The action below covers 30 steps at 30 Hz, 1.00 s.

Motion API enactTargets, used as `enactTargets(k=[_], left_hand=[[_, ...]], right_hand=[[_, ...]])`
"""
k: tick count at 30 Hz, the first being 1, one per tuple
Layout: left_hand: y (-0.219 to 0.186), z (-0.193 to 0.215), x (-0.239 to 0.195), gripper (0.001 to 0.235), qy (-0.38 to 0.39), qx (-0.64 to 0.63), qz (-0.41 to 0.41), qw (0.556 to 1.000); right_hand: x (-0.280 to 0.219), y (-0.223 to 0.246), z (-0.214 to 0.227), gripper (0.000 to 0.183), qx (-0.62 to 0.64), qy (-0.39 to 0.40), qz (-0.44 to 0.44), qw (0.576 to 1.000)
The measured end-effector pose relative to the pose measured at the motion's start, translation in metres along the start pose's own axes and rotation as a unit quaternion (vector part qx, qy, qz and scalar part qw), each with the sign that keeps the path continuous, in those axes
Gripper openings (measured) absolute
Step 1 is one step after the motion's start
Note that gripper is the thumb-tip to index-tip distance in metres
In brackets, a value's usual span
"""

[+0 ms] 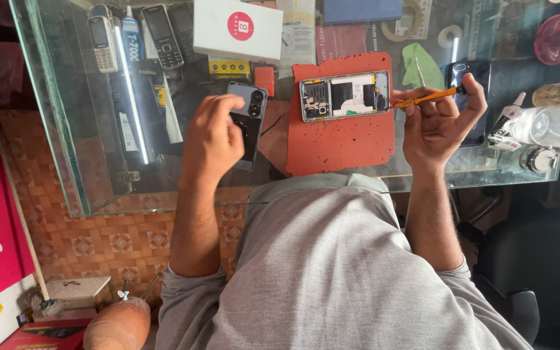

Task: The person pries open a smartphone and removes numerous internal screws using a screwdriver. They then detach the screen assembly from the phone body while working at a desk filled with electronics.

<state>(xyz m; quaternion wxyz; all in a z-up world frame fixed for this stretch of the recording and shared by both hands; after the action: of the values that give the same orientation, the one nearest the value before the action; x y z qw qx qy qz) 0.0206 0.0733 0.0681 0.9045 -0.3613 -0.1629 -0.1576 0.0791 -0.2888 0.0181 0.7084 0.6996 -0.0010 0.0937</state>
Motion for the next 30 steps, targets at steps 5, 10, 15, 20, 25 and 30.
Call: enactTargets(k=[5, 10, 15, 20, 25, 30], left_hand=[[-0.039, -0.063, 0.044, 0.045, 0.030, -0.022, -0.134, 0.990], [-0.046, -0.130, 0.075, 0.084, 0.106, 0.059, -0.173, 0.977], [-0.031, -0.144, 0.064, 0.072, 0.194, 0.046, -0.146, 0.969], [-0.031, -0.130, 0.052, 0.043, 0.165, 0.046, -0.181, 0.968], [-0.031, -0.128, 0.046, 0.038, 0.142, 0.031, -0.180, 0.973], [-0.029, -0.132, 0.045, 0.038, 0.137, 0.025, -0.172, 0.975]], right_hand=[[-0.001, 0.002, 0.009, 0.068, -0.069, -0.056, 0.013, 0.996], [-0.006, 0.004, 0.007, 0.064, -0.143, -0.057, 0.047, 0.987], [-0.012, -0.008, -0.001, 0.067, -0.156, -0.046, 0.037, 0.986], [-0.018, -0.009, -0.016, 0.066, -0.158, -0.026, 0.051, 0.986], [-0.014, -0.008, -0.018, 0.064, -0.175, -0.027, 0.051, 0.983], [-0.013, -0.005, -0.021, 0.065, -0.182, -0.008, 0.066, 0.981]])
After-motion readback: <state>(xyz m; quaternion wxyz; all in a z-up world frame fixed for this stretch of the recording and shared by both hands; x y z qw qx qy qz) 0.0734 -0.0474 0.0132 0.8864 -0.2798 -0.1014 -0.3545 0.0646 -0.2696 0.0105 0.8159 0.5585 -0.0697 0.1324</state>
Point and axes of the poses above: each hand's wrist, its own x-axis towards the middle knuckle, its own z-axis out of the back of the hand, y = z × x, the point moved 6 cm from there along x, towards the middle knuckle, and after that the axes turned 13 degrees about -z, right-handed, at the moved point
